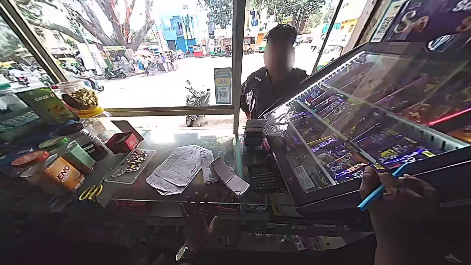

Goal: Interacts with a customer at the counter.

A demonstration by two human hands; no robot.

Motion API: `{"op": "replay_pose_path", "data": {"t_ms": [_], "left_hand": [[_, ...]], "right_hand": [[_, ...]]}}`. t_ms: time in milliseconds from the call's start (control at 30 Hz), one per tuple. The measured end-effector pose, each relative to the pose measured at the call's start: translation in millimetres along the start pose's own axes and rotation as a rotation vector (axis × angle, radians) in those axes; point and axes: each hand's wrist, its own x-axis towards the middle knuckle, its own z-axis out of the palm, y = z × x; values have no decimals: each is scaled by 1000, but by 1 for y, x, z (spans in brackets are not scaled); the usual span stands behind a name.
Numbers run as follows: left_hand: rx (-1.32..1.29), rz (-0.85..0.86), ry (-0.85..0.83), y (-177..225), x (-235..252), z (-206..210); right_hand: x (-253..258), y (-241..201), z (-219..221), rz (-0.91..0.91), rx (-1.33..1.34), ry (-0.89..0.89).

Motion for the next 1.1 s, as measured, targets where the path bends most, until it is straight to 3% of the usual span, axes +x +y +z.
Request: {"op": "replay_pose_path", "data": {"t_ms": [100, 233, 500, 700, 1100], "left_hand": [[-53, 42, 51, 25, 8, -5], [-53, 45, -99, 18, -3, -2], [21, 65, -353, 3, -11, 3], [-33, 89, -279, -13, -18, 17], [-34, 69, -300, -3, -21, 19]], "right_hand": [[10, 7, -3, -35, -62, 97], [12, 3, 4, -68, -94, 178], [7, -6, -2, 31, 19, 130], [9, -8, 1, 11, -30, 101], [11, -4, -3, 4, -31, 126]]}}
